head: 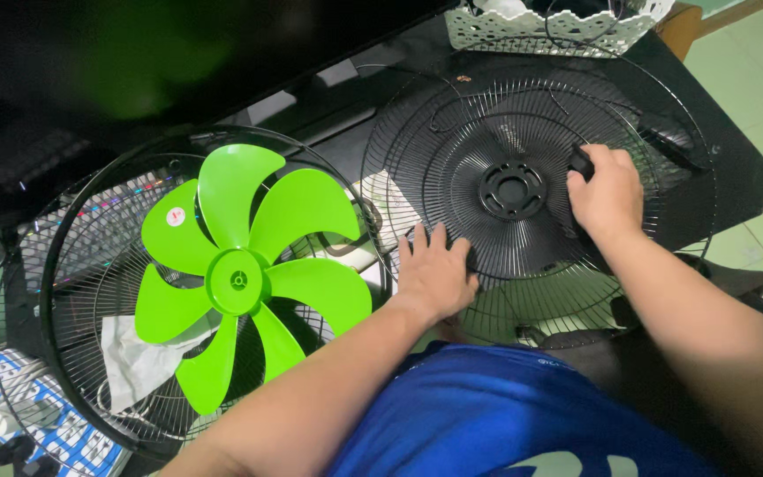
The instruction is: The person assembles a standing fan by attaching the front wire cage to the motor housing and securing it with a knob. They then place a green fan blade onto the motor shaft and attempt to secure it with a nut, repeatedly handling the components to align them.
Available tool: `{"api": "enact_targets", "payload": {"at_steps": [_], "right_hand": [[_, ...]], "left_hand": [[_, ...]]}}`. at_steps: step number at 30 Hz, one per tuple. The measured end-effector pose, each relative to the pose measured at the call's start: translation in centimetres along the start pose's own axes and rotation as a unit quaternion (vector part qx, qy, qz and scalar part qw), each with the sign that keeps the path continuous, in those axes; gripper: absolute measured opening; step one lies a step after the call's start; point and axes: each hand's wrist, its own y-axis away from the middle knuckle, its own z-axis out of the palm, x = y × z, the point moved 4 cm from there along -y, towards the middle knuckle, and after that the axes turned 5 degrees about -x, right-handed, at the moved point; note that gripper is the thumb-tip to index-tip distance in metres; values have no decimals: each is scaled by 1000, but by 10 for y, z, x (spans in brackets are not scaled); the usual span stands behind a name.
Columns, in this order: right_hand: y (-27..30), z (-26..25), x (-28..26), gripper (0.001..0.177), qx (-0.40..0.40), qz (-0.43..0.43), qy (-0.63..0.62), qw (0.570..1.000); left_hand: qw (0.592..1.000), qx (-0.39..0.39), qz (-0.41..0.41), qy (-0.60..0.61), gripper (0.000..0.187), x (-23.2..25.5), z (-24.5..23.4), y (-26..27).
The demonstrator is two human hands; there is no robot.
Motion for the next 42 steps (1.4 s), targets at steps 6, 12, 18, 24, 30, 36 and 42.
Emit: {"api": "enact_targets", "payload": {"at_steps": [6, 12, 18, 24, 30, 36, 42], "right_hand": [[4, -20, 5, 34, 76, 17, -123, 989], [12, -12, 13, 36, 35, 107, -144, 983], [16, -7, 21, 43, 114, 5, -75, 991], [18, -7, 19, 40, 26, 87, -124, 988], [17, -11, 13, 38, 39, 105, -132, 985], [18, -17, 3, 35, 54, 96, -155, 982], [22, -7, 3, 34, 59, 35, -139, 988]], "left_hand": [[961, 276, -17, -9, 42, -25, -46, -21], [965, 193, -176, 22, 64, -70, -84, -57], [958, 123, -234, 109, 69, -89, -82, -63], [942, 132, -262, 162, 74, -88, -88, -62], [936, 110, -270, 196, 58, -112, -89, -76], [933, 120, -249, 232, 46, -131, -83, -87], [923, 163, -236, 256, 30, -123, -92, -83]]}}
